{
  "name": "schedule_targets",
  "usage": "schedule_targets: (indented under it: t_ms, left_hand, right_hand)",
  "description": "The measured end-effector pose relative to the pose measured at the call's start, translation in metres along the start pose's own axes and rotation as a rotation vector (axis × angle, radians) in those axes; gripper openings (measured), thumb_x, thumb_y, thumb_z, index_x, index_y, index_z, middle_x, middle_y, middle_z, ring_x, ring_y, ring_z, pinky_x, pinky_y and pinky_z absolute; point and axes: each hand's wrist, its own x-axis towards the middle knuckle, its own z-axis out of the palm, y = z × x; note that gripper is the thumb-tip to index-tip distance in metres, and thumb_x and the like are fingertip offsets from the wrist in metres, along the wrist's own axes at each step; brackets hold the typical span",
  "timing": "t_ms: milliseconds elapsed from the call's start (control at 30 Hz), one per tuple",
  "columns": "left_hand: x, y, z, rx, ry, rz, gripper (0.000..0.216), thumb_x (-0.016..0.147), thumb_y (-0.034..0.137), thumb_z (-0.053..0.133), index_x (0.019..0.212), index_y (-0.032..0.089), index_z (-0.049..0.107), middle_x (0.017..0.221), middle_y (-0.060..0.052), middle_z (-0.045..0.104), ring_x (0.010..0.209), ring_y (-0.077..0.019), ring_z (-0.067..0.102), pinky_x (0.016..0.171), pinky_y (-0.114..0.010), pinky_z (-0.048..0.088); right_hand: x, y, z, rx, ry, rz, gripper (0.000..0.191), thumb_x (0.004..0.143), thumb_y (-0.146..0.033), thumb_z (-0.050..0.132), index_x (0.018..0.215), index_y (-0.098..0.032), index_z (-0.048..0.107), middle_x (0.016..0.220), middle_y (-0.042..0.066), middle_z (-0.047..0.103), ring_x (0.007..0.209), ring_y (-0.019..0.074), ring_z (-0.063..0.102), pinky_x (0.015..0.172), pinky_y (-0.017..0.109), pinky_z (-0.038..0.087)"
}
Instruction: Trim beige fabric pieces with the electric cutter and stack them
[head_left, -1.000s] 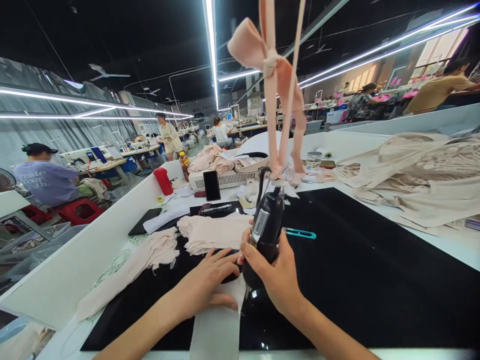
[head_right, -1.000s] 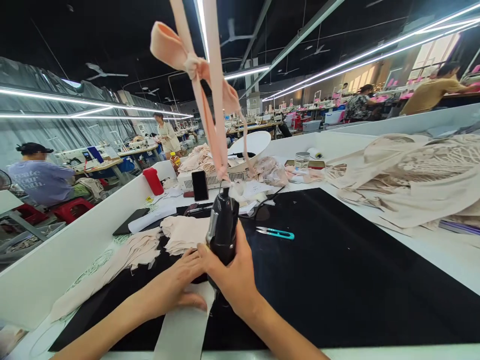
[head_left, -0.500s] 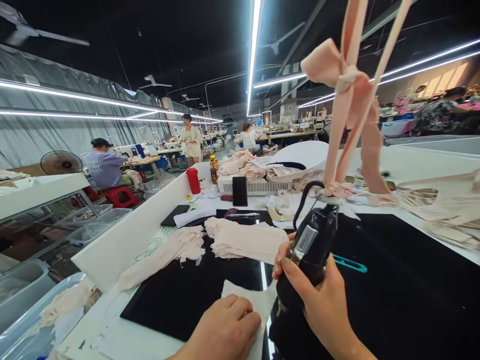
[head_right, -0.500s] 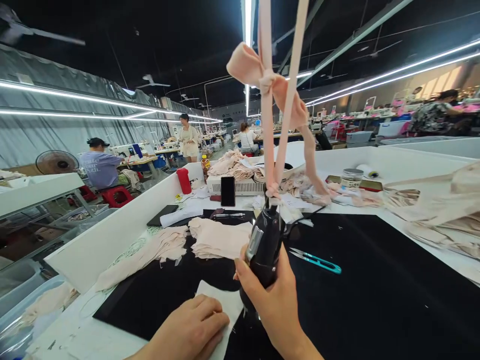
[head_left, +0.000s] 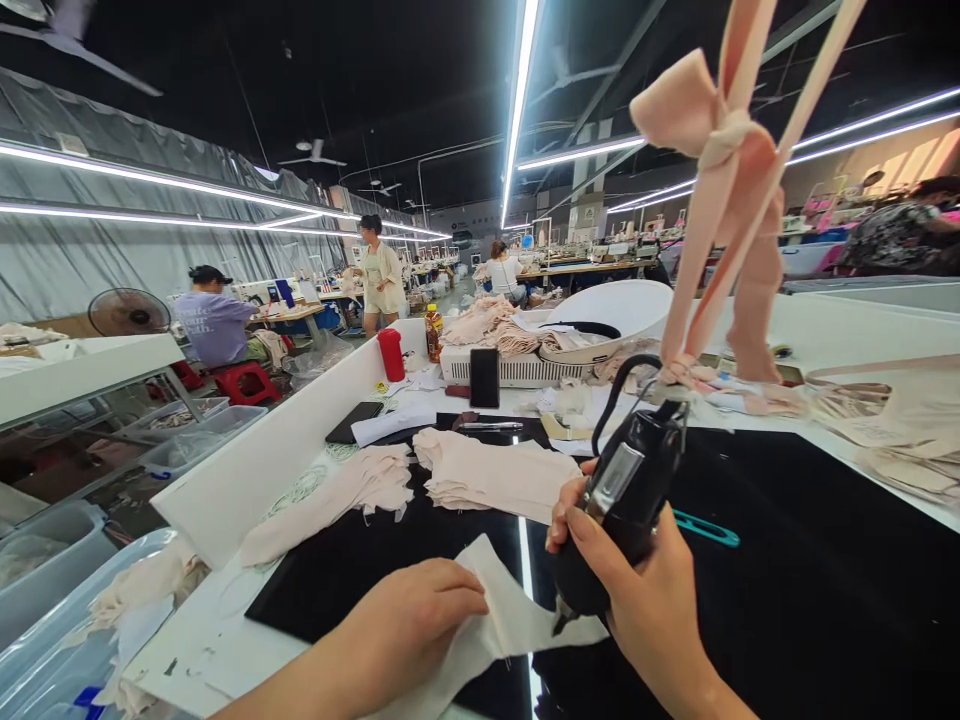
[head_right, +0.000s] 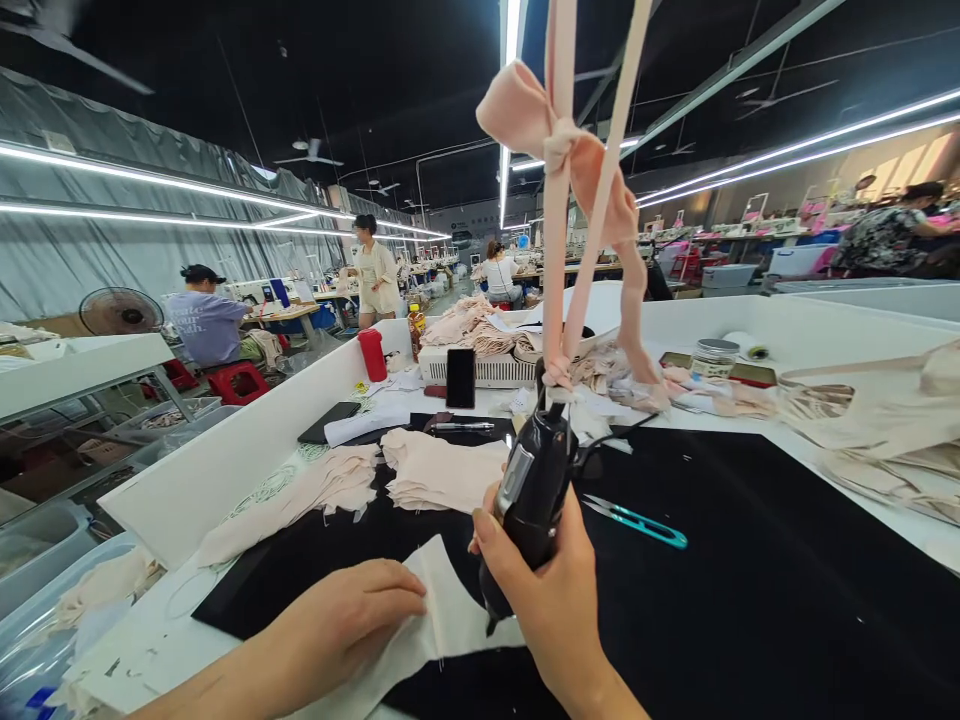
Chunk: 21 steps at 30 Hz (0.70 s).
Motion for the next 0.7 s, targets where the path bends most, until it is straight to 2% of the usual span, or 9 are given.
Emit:
schedule_targets:
  t_ms: [167,367,533,700]
  left_hand:
    - [0.004,-0.003,0.001,0.05,0.056,-0.093,0.04,0.098,0.003,0.05,0.122,0.024,0.073,0.125,-0.003,0.075,0.109,-0.0214,0.074,0.097,-0.033,0.062]
    - [0.024,-0.011,0.021,0.082,0.15,-0.019,0.031,0.103,0.007,0.05,0.12,0.02,0.072,0.12,-0.007,0.074,0.107,-0.0215,0.073,0.096,-0.035,0.063]
    - [0.034,-0.014,0.036,0.154,0.13,0.027,0.021,0.105,0.012,0.053,0.114,0.019,0.071,0.113,-0.007,0.074,0.102,-0.022,0.073,0.093,-0.034,0.064]
    - [0.027,-0.017,0.045,0.174,0.167,0.079,0.019,0.108,0.017,0.055,0.12,0.018,0.069,0.123,-0.007,0.074,0.113,-0.0217,0.071,0.105,-0.032,0.059]
  right_hand:
    - [0.0,0.001,0.0,0.025,-0.01,0.015,0.031,0.088,-0.039,0.081,0.108,-0.027,0.06,0.082,-0.002,0.069,0.06,0.0176,0.066,0.06,0.034,0.059]
    - [-0.001,0.006,-0.004,0.015,0.01,0.013,0.028,0.088,-0.038,0.082,0.104,-0.027,0.061,0.081,-0.001,0.069,0.06,0.0176,0.066,0.06,0.033,0.058]
    - [-0.005,0.008,-0.015,-0.034,-0.001,0.015,0.036,0.086,-0.041,0.084,0.111,-0.028,0.06,0.08,0.001,0.071,0.06,0.0199,0.069,0.06,0.035,0.06]
    - [-0.014,0.002,-0.024,0.003,0.025,0.01,0.037,0.086,-0.04,0.085,0.113,-0.03,0.061,0.081,0.002,0.071,0.061,0.0197,0.069,0.061,0.035,0.062]
